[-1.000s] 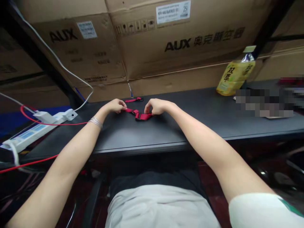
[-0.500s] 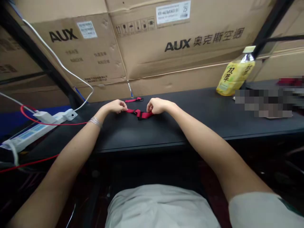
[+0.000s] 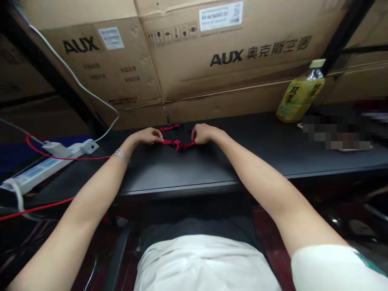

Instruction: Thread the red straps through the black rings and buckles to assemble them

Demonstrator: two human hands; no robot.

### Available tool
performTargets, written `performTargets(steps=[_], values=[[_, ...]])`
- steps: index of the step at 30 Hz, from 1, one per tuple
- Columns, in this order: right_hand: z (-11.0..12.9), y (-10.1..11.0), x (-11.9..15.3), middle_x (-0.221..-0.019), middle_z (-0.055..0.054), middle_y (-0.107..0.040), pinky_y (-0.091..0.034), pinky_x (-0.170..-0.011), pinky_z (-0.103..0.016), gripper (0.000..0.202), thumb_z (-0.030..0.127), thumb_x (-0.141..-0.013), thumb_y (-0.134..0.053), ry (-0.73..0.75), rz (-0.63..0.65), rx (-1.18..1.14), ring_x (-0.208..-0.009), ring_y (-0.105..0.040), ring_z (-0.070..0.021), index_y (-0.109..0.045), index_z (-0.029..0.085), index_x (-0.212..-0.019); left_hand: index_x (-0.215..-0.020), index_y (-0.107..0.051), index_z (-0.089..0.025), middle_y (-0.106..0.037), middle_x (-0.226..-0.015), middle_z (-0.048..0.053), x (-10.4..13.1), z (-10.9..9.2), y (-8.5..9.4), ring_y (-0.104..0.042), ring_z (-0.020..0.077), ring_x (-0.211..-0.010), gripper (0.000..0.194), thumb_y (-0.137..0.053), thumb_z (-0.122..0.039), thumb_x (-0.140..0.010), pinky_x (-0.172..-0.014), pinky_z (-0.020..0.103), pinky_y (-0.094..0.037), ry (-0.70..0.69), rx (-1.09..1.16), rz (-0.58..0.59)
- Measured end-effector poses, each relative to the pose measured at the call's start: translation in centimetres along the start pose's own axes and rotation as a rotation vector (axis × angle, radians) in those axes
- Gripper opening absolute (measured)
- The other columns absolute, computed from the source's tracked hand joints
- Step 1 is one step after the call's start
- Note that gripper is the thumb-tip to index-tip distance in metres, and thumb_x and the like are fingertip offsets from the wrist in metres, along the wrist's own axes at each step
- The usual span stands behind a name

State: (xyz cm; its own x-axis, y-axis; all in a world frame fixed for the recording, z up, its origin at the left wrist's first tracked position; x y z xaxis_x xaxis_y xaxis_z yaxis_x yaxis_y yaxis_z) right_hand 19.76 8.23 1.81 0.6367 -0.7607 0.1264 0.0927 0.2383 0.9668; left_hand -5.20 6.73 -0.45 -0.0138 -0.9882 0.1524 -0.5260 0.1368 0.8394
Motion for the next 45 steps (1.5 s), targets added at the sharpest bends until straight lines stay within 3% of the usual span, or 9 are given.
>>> performTargets(steps=[45], values=[[-0.1,0.0,-0.2,-0.112,-0.004,-0.071,-0.048,-0.080,-0.021,0.045,0.005,-0.069,-0.063,0.094,-0.022,0.039,-0.100,-0.065,-0.0192,-0.073,0.020,-0.110,-0.072,-0.067,-0.016,-0.059,-0.055,-0.002,0.3,-1.1,-0.3,-0.052,0.0100,-0.047,0.010,-0.073,-0.017,-0.065,-0.047,0.020,-0.041,0.007,0.050,-0.053]])
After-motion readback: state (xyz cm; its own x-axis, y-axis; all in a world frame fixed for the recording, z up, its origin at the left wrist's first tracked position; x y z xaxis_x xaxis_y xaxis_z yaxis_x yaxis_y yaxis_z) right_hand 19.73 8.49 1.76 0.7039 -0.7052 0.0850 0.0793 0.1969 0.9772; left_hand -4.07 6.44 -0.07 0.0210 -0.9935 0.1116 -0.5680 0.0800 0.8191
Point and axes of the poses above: each hand's wrist, its own x-axis away from the middle knuckle, its own y-axis out of the back of the hand, z = x × y, the point moved 5 cm from there along -x, towards the middle knuckle
